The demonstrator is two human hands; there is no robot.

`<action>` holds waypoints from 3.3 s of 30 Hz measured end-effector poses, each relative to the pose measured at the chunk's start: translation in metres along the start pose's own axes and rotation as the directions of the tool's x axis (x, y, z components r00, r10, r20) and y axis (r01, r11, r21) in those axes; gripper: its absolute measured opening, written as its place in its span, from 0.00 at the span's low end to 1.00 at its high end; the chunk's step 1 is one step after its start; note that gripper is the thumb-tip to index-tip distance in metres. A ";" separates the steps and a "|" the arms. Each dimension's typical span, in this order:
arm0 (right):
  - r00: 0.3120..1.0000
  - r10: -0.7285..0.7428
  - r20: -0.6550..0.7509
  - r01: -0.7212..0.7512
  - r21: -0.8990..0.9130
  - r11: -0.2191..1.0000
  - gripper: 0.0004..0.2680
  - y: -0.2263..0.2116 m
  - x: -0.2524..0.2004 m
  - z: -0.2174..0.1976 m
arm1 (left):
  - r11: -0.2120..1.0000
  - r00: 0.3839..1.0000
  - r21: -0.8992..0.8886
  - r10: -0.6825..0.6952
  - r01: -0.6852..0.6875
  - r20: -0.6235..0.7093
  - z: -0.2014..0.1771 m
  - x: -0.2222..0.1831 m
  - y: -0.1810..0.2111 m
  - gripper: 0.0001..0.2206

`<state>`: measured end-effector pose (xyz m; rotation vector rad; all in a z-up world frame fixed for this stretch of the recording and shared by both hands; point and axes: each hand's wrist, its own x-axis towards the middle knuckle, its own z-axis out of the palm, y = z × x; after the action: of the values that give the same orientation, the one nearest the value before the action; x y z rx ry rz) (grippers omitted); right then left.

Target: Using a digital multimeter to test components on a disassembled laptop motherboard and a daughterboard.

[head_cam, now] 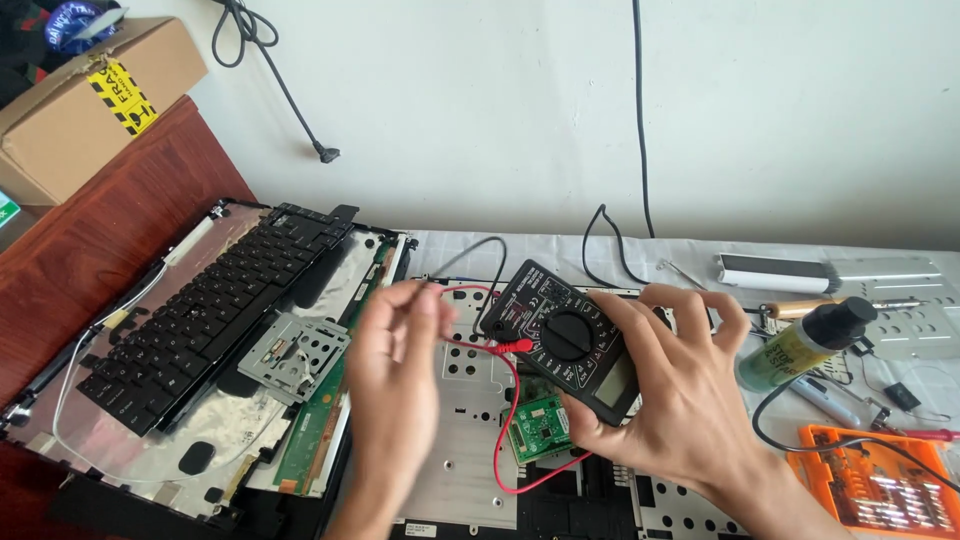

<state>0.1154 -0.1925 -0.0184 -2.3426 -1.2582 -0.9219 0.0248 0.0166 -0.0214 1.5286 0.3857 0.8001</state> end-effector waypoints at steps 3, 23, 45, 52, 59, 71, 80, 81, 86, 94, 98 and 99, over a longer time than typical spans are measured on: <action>0.999 -0.033 0.025 0.033 0.026 0.999 0.31 0.008 -0.003 0.001 | 0.985 0.993 -0.121 -0.118 0.120 0.025 -0.012 0.018 -0.008 0.10; 0.990 0.142 -0.019 -0.123 0.399 0.909 0.34 0.013 -0.032 0.015 | 0.411 0.724 0.695 0.650 -0.590 0.230 0.081 -0.054 0.030 0.08; 0.983 -0.028 -0.183 0.098 0.389 0.916 0.32 0.016 -0.024 0.010 | 0.506 0.552 0.274 0.555 -0.818 0.622 0.041 -0.019 0.030 0.13; 0.982 -0.081 -0.173 0.151 0.446 0.882 0.31 0.013 -0.024 0.011 | 0.350 0.094 -0.110 0.517 -0.930 0.851 0.024 0.027 0.060 0.16; 0.980 -0.104 -0.172 0.172 0.448 0.877 0.32 0.016 -0.022 0.012 | 0.208 -0.106 -0.209 0.418 -0.956 0.902 0.029 0.048 0.054 0.13; 0.996 -0.071 -0.060 0.092 0.539 0.838 0.34 0.020 -0.026 0.009 | 0.510 0.321 0.118 0.329 -0.852 0.888 0.000 0.024 0.058 0.51; 0.974 0.060 0.218 -0.171 0.538 0.825 0.36 0.034 -0.006 0.012 | 0.462 0.588 0.406 0.374 -0.789 0.717 -0.034 0.025 0.041 0.37; 0.963 0.098 0.250 -0.202 0.434 0.878 0.26 0.035 -0.004 0.012 | 0.542 0.693 0.482 0.295 -0.688 0.658 -0.041 0.022 0.044 0.33; 0.906 0.284 0.314 -0.407 0.463 0.787 0.12 0.033 -0.004 0.024 | 0.550 0.736 0.560 0.160 -0.620 0.658 -0.065 0.013 0.014 0.34; 0.642 0.635 0.430 -0.747 0.537 0.391 0.08 0.034 0.004 0.021 | 0.440 0.540 0.488 -0.008 -0.754 0.842 -0.081 0.007 -0.007 0.36; 0.674 0.643 0.364 -0.668 0.673 0.319 0.10 0.035 0.001 0.022 | 0.517 0.503 0.462 -0.069 -0.721 0.862 -0.081 0.006 -0.001 0.35; 0.681 0.652 0.332 -0.628 0.724 0.288 0.10 0.036 0.001 0.023 | 0.530 0.473 0.433 -0.066 -0.730 0.879 -0.081 0.006 0.000 0.36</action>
<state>0.1543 -0.1992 -0.0345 -1.7356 -0.3836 -0.0228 -0.0261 0.0801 -0.0238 2.7333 -0.4698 0.0556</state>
